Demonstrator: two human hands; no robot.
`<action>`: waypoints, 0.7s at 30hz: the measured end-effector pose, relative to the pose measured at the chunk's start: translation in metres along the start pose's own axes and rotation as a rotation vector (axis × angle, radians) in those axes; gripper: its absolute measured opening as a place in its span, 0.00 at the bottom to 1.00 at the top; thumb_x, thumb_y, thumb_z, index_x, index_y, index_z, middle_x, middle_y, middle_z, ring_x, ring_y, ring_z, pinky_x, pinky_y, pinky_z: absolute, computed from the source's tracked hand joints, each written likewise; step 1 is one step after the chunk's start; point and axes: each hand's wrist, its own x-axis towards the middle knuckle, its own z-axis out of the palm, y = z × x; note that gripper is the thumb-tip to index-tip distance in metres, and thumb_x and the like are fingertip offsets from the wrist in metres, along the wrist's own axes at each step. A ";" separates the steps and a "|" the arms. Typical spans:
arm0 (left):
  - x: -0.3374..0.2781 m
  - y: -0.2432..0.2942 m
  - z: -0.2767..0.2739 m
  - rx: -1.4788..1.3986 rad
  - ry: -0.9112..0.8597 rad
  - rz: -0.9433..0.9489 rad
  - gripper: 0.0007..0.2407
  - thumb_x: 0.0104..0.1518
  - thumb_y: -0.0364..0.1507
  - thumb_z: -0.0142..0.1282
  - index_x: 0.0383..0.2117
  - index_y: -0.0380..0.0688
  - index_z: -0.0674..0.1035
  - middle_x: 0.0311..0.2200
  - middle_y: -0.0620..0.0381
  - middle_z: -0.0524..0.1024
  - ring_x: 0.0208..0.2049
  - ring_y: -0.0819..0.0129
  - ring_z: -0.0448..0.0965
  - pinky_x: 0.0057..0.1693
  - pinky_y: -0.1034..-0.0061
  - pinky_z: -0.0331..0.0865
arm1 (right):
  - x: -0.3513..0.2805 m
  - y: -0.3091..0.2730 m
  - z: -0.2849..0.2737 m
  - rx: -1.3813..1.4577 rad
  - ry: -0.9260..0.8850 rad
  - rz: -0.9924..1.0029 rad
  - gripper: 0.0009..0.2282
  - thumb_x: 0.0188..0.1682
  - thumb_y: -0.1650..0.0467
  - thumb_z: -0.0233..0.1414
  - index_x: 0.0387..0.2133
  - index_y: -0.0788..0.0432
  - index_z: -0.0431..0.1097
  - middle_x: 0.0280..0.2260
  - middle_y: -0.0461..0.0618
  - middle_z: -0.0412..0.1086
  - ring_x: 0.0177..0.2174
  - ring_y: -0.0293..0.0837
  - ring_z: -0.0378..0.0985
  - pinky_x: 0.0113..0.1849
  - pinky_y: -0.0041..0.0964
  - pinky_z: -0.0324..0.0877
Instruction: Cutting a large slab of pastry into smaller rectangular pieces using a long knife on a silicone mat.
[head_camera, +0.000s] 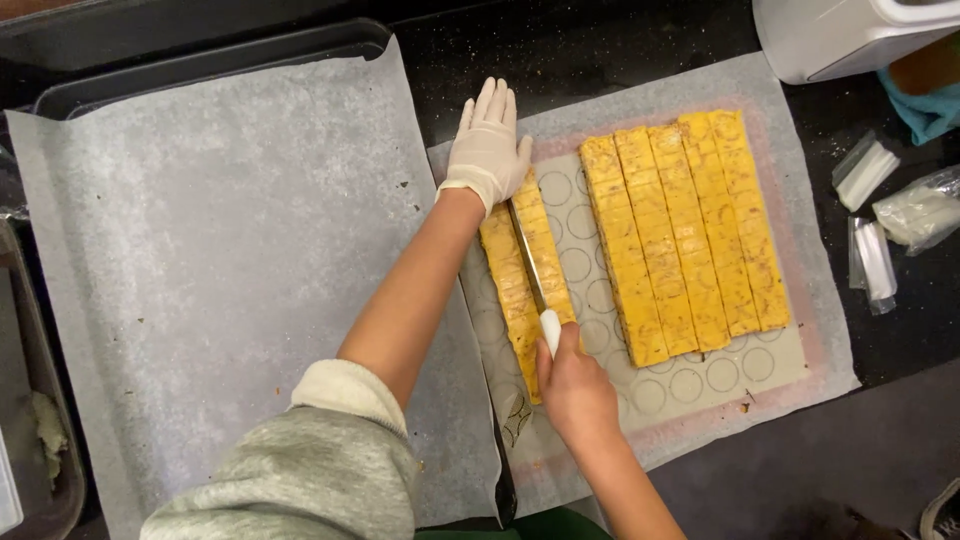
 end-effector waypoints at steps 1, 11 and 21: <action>0.000 0.002 -0.004 0.044 -0.011 -0.009 0.28 0.63 0.40 0.29 0.66 0.36 0.46 0.69 0.49 0.39 0.69 0.60 0.32 0.71 0.64 0.30 | 0.002 0.002 0.001 0.004 0.019 -0.014 0.16 0.54 0.57 0.36 0.43 0.56 0.51 0.20 0.58 0.69 0.19 0.63 0.70 0.19 0.56 0.58; -0.116 0.012 -0.031 0.066 0.237 0.036 0.27 0.60 0.34 0.38 0.65 0.32 0.52 0.66 0.40 0.49 0.68 0.48 0.46 0.69 0.53 0.37 | -0.002 0.007 0.008 0.040 0.107 -0.135 0.18 0.55 0.59 0.37 0.48 0.61 0.53 0.19 0.59 0.68 0.17 0.63 0.69 0.18 0.57 0.58; -0.195 0.047 -0.010 0.211 -0.313 0.108 0.58 0.32 0.66 0.51 0.68 0.41 0.41 0.70 0.50 0.35 0.71 0.60 0.31 0.71 0.56 0.26 | -0.012 0.002 0.013 -0.049 0.196 -0.119 0.21 0.56 0.59 0.35 0.51 0.66 0.56 0.29 0.68 0.72 0.34 0.65 0.79 0.33 0.56 0.75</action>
